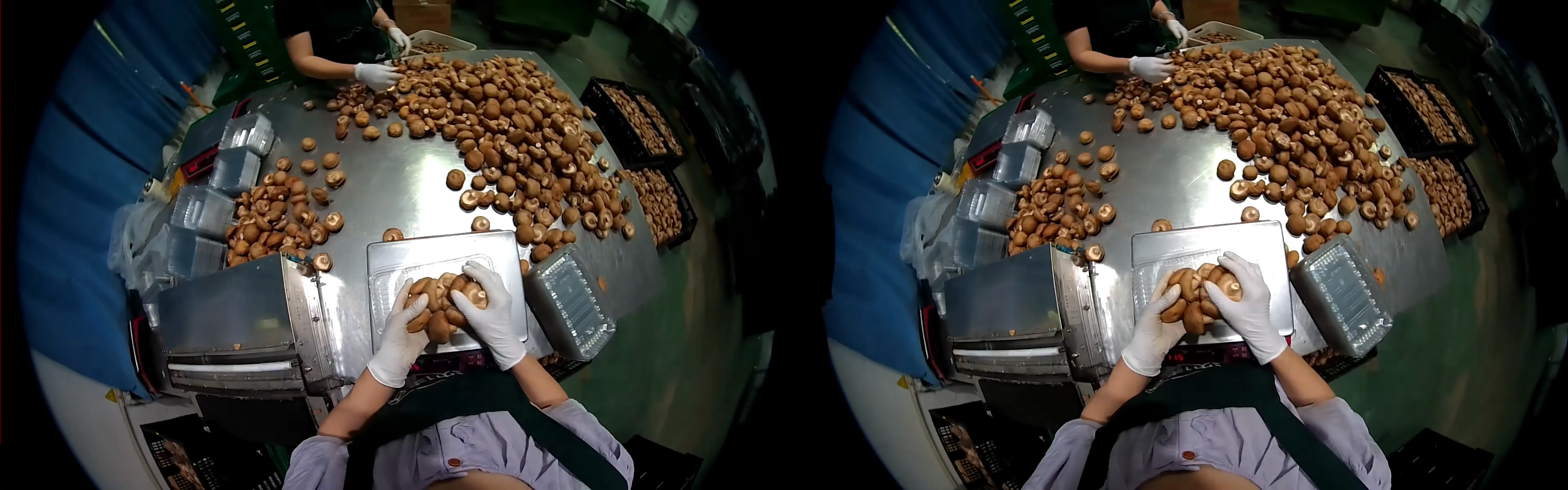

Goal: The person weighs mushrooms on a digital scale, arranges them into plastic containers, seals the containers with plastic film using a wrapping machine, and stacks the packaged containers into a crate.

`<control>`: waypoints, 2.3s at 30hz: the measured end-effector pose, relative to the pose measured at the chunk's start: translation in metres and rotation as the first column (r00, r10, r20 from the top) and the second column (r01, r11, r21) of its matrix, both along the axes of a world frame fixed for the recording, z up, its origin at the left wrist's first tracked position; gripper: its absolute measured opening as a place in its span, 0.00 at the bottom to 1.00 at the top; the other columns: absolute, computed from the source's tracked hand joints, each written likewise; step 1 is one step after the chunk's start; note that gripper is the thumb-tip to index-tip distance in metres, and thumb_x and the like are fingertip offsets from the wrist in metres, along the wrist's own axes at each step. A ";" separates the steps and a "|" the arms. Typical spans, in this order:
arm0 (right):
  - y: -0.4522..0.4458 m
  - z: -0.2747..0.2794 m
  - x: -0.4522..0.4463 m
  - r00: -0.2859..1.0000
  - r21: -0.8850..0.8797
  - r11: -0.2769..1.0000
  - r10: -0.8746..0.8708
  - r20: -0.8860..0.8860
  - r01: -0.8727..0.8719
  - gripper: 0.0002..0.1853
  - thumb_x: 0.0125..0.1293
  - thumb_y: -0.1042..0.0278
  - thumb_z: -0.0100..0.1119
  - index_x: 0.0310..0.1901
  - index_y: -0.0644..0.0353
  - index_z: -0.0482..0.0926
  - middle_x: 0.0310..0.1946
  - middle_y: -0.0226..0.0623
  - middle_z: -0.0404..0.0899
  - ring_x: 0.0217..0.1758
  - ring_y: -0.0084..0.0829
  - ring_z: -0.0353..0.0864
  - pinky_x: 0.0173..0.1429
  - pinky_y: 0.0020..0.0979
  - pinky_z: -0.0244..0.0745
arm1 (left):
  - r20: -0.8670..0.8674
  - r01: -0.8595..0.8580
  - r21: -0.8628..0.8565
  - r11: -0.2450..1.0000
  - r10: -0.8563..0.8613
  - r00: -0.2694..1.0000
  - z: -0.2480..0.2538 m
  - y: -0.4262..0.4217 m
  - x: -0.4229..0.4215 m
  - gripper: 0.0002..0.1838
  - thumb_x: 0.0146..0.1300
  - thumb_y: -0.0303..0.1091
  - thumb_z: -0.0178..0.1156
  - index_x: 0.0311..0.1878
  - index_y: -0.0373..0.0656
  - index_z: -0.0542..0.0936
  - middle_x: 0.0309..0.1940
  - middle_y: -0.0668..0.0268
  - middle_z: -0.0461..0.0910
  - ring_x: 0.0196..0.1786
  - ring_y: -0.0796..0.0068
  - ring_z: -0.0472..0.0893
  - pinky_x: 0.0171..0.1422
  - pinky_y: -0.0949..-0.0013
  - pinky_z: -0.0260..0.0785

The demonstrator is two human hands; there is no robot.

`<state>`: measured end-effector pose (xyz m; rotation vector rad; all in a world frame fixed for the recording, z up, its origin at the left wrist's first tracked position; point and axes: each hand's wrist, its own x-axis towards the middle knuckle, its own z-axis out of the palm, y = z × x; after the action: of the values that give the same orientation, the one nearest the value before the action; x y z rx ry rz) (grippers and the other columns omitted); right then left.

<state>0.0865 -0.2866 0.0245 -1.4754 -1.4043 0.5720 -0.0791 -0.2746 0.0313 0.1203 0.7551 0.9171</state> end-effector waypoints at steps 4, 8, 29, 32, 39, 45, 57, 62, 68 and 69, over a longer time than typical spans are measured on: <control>0.004 0.004 0.009 0.965 0.127 0.990 -0.098 0.244 0.068 0.19 0.50 0.68 0.69 0.45 0.60 0.78 0.48 0.44 0.78 0.51 0.42 0.75 0.55 0.36 0.72 | -0.090 0.079 0.127 0.989 -0.068 0.994 -0.002 0.002 -0.010 0.37 0.63 0.30 0.58 0.71 0.45 0.51 0.60 0.54 0.66 0.60 0.54 0.72 0.52 0.43 0.76; 0.007 -0.008 0.020 0.949 0.152 0.980 -0.164 0.271 0.126 0.15 0.52 0.72 0.66 0.43 0.59 0.79 0.48 0.43 0.78 0.50 0.42 0.75 0.55 0.36 0.72 | -0.198 0.008 0.084 0.996 0.009 0.980 0.011 0.002 -0.020 0.38 0.61 0.25 0.60 0.72 0.45 0.53 0.58 0.55 0.68 0.57 0.61 0.75 0.54 0.55 0.77; 0.001 -0.030 0.045 0.974 -0.059 0.980 -0.196 -0.113 0.190 0.12 0.64 0.79 0.49 0.48 0.66 0.77 0.50 0.48 0.78 0.52 0.38 0.78 0.58 0.32 0.72 | -0.769 0.395 0.617 0.681 0.628 0.117 -0.006 -0.003 -0.072 0.18 0.63 0.32 0.58 0.55 0.38 0.76 0.63 0.53 0.66 0.66 0.57 0.65 0.69 0.61 0.57; -0.019 -0.027 0.058 0.967 -0.084 0.981 -0.189 -0.172 0.177 0.12 0.64 0.79 0.52 0.48 0.66 0.78 0.48 0.45 0.79 0.51 0.35 0.79 0.58 0.30 0.71 | -0.729 0.353 0.649 0.674 0.684 0.036 0.006 -0.008 -0.087 0.14 0.62 0.27 0.58 0.51 0.37 0.78 0.58 0.55 0.72 0.62 0.59 0.70 0.67 0.62 0.61; -0.050 -0.025 0.058 0.986 -0.147 0.983 -0.126 -0.109 0.109 0.13 0.60 0.78 0.58 0.48 0.64 0.78 0.46 0.41 0.79 0.51 0.33 0.79 0.57 0.30 0.72 | -0.862 0.420 0.506 0.753 0.448 0.236 0.032 -0.034 -0.081 0.15 0.61 0.26 0.61 0.52 0.37 0.78 0.43 0.61 0.80 0.39 0.77 0.78 0.47 0.77 0.71; -0.057 -0.014 0.053 0.997 -0.068 0.996 -0.062 0.052 0.065 0.16 0.54 0.75 0.64 0.47 0.61 0.80 0.40 0.40 0.81 0.44 0.32 0.80 0.50 0.27 0.74 | -0.942 0.641 0.334 0.691 0.261 0.210 0.019 -0.046 -0.068 0.11 0.60 0.35 0.63 0.44 0.41 0.82 0.33 0.61 0.82 0.31 0.73 0.81 0.38 0.73 0.72; -0.068 -0.005 0.044 0.993 -0.130 0.991 0.019 0.118 -0.003 0.15 0.54 0.73 0.66 0.45 0.60 0.81 0.32 0.36 0.79 0.36 0.29 0.78 0.42 0.26 0.73 | -0.961 0.862 -0.268 0.431 -0.179 -0.210 0.020 -0.052 -0.028 0.25 0.54 0.60 0.61 0.42 0.49 0.84 0.29 0.66 0.84 0.35 0.63 0.83 0.42 0.64 0.75; -0.062 0.000 0.040 0.994 -0.126 0.992 -0.007 0.105 0.020 0.15 0.54 0.75 0.65 0.45 0.61 0.80 0.35 0.38 0.80 0.39 0.31 0.79 0.44 0.27 0.74 | -0.981 0.900 -0.189 0.394 -0.038 -0.189 0.015 -0.049 -0.023 0.25 0.53 0.59 0.62 0.42 0.48 0.83 0.27 0.63 0.83 0.32 0.62 0.83 0.38 0.63 0.75; -0.060 0.002 0.049 0.990 -0.092 0.994 -0.054 0.133 0.067 0.14 0.55 0.76 0.64 0.45 0.63 0.80 0.36 0.40 0.81 0.38 0.33 0.80 0.45 0.29 0.75 | -0.987 0.790 0.071 0.609 -0.073 0.146 0.042 -0.039 -0.058 0.14 0.54 0.40 0.67 0.40 0.42 0.84 0.21 0.71 0.80 0.24 0.81 0.78 0.28 0.77 0.67; -0.060 -0.001 0.052 0.992 -0.072 0.994 -0.070 0.104 0.077 0.13 0.55 0.77 0.63 0.44 0.64 0.79 0.36 0.40 0.81 0.38 0.33 0.80 0.45 0.28 0.75 | -0.961 0.660 0.143 0.738 -0.057 0.271 0.043 -0.034 -0.072 0.13 0.54 0.39 0.68 0.38 0.42 0.84 0.21 0.74 0.78 0.23 0.85 0.73 0.28 0.81 0.65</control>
<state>0.1383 -0.3463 0.0237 -1.6299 -1.4131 0.5149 -0.1515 -0.3082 0.0740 1.4244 1.4296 0.4602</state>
